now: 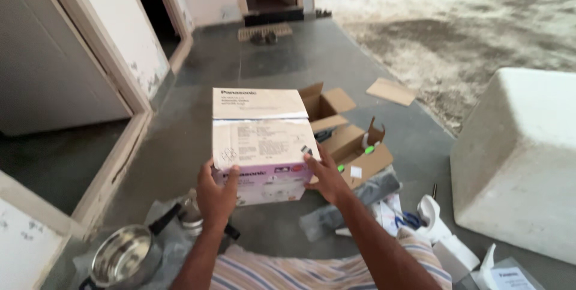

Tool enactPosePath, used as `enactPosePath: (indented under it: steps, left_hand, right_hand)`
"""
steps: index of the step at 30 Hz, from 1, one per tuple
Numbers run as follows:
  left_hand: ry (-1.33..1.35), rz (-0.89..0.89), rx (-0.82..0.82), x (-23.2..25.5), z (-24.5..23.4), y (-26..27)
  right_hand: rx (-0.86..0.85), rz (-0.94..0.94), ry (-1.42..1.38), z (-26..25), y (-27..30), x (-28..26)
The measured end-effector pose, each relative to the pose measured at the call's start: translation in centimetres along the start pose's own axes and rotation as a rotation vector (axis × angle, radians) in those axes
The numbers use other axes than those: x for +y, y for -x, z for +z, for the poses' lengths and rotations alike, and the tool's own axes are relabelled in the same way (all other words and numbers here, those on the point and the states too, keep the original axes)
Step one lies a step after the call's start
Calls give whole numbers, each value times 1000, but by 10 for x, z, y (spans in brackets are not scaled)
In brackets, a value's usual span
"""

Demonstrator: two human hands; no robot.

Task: The person opens a cardboard box and removes packaging materials, including plastic wrap and foam pieces. They take out a long black object, inspect it, and place it back in the plastic wrap. They also handle a white bucket and a Panasonic product box.

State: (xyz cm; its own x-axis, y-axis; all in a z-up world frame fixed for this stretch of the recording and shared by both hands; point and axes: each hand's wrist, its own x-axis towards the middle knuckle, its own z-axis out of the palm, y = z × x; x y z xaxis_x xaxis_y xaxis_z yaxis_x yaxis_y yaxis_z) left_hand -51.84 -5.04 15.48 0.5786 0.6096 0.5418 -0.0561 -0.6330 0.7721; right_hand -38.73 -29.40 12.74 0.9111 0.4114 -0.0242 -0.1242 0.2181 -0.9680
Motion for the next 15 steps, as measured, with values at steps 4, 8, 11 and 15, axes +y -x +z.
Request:
enactPosePath:
  steps: [4,8,11,15]
  left_hand:
    - [73,24,23,-36,4,0]
    - [51,-47,45,-80,19,1]
    - [77,-99,37,-103,40,14]
    - [133,-178,-17,-117,76,31]
  right_hand:
    - [-19,76,-15,13,-33,29]
    - [-11,108,17,25,-77,56]
    - [35,156,76,22,-105,72]
    - [61,156,143,1,-130,82]
